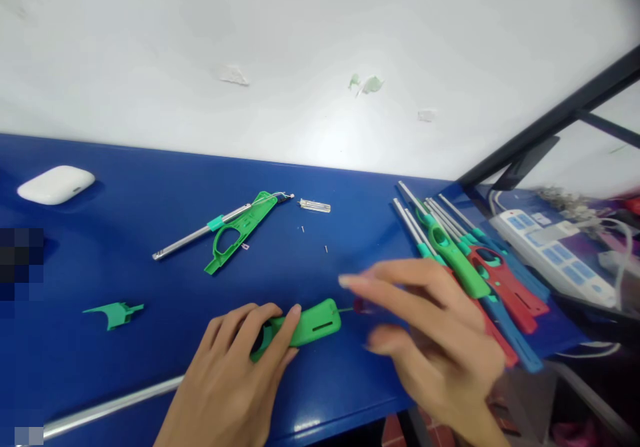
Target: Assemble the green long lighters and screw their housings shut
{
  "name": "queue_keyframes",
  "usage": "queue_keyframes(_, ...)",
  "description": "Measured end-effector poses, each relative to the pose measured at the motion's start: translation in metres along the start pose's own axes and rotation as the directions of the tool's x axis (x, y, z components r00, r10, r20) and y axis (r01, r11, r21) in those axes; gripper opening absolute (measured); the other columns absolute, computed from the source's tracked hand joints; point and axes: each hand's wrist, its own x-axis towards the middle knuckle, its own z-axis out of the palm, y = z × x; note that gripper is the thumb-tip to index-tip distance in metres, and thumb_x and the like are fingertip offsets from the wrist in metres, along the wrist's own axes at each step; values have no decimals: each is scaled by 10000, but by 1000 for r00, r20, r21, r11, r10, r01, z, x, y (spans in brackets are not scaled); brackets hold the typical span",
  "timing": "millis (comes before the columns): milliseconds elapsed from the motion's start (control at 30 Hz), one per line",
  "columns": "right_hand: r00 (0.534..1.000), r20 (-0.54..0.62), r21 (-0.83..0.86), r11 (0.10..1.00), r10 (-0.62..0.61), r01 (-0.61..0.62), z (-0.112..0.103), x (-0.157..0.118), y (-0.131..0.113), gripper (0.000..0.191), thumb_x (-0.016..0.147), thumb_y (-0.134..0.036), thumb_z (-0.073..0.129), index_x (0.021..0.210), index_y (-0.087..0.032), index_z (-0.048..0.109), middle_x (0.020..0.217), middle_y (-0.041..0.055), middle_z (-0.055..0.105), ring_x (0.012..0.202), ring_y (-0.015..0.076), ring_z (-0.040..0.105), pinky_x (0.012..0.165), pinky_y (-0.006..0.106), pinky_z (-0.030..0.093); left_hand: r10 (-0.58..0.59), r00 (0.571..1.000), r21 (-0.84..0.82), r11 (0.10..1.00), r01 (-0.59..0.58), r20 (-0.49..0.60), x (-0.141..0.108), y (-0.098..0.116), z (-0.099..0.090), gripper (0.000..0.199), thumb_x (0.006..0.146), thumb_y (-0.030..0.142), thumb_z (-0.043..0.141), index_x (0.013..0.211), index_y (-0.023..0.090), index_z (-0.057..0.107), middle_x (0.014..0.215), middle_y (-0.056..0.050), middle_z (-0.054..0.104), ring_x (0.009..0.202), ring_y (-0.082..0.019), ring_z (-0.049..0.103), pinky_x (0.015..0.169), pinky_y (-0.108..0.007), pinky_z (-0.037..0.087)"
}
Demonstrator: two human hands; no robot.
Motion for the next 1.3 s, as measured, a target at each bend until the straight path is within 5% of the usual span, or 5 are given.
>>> queue_keyframes(767,995,-84,5,998,-57,57,-1,-2,-3,440,914,-72,689,1297,-287,702,1093,36,733,920,173,713,734,279,641,-31,999,-51,998,30,-14,-3,1,4,401,1022,139,446,1401,149,576,1151,-128,628,1071,-294,535,842,-439,502)
queue_keyframes(900,996,84,123,992,19,-29,-1,0,-1,436,988,-63,533,1349,-266,668,1223,59,710,1060,203,703,818,322,641,-61,998,-96,994,60,2,-2,1,3,406,1005,121,484,1399,153,576,1174,-130,616,1089,-296,520,846,-435,504)
queue_keyframes(1033,990,-131,39,998,-45,51,-1,-1,1,415,874,-62,741,1235,-265,734,983,28,727,842,172,692,669,277,617,-57,998,-89,994,58,7,-2,1,3,405,1009,124,482,1402,161,574,1170,-126,617,1083,-295,519,844,-441,505)
queue_keyframes(1167,998,70,68,998,-11,6,-2,-2,1,425,975,-32,538,1305,-252,689,1200,47,712,1051,188,698,781,288,627,-78,997,-103,992,78,-5,-2,1,2,398,1007,131,491,1396,155,573,1166,-127,619,1085,-294,518,837,-434,515)
queue_keyframes(1300,990,-117,65,994,-76,84,-3,-1,-1,372,894,-21,688,1181,-252,744,1025,-1,712,903,134,686,728,234,609,-83,997,-102,991,83,9,-3,1,2,394,1005,140,495,1389,165,576,1169,-128,629,1072,-304,534,819,-455,532)
